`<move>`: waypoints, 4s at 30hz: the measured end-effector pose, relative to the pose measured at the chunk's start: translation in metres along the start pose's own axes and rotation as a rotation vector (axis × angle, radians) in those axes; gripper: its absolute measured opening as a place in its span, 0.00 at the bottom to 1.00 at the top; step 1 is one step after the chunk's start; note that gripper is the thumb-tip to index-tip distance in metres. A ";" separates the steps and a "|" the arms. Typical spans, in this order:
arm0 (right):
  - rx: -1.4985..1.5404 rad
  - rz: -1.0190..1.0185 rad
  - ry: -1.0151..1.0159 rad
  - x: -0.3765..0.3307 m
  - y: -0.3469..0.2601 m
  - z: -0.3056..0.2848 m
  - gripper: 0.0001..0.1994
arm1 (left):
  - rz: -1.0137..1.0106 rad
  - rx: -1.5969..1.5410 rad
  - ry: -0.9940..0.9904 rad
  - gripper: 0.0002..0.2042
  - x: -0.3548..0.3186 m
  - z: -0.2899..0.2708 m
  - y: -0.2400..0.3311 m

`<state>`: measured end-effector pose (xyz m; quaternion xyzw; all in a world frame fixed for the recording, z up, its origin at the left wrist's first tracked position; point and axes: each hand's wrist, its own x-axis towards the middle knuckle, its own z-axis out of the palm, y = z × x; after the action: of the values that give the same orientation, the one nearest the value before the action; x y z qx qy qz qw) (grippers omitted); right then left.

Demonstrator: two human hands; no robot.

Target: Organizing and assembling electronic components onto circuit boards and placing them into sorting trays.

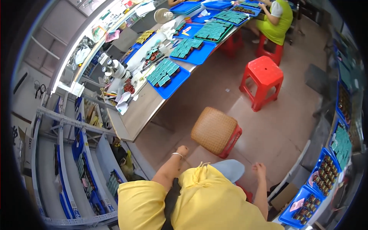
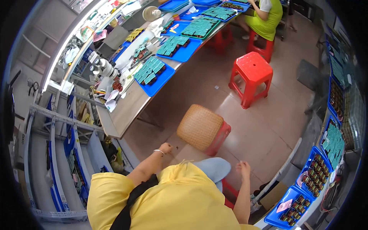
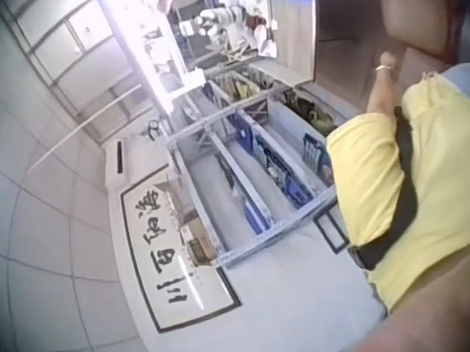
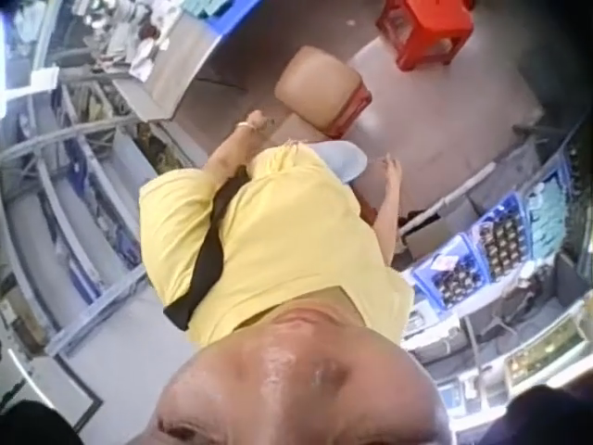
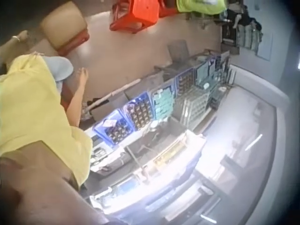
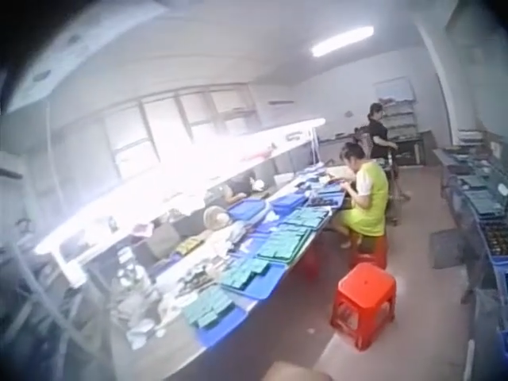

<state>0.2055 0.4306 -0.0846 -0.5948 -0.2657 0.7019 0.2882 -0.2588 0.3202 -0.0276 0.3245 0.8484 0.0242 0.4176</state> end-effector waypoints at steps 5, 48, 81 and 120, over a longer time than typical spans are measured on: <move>-0.104 -0.040 -0.026 0.019 0.009 0.047 0.08 | 0.070 -0.151 0.186 0.13 0.004 -0.058 -0.020; -0.335 -0.331 -0.123 0.165 -0.081 0.609 0.17 | 0.641 -0.226 0.750 0.06 0.220 -0.487 -0.133; -0.325 -0.478 0.775 -0.045 -0.013 0.481 0.22 | 0.695 -0.480 -0.107 0.15 0.217 -0.315 -0.005; 0.864 0.201 2.458 -0.652 0.587 0.300 0.19 | 1.914 0.891 -1.194 0.17 -0.569 0.452 -0.170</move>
<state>-0.0601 -0.4551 -0.0152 -0.7204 0.4604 -0.2507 0.4541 0.2291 -0.2426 0.0192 0.8956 -0.1268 -0.1243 0.4080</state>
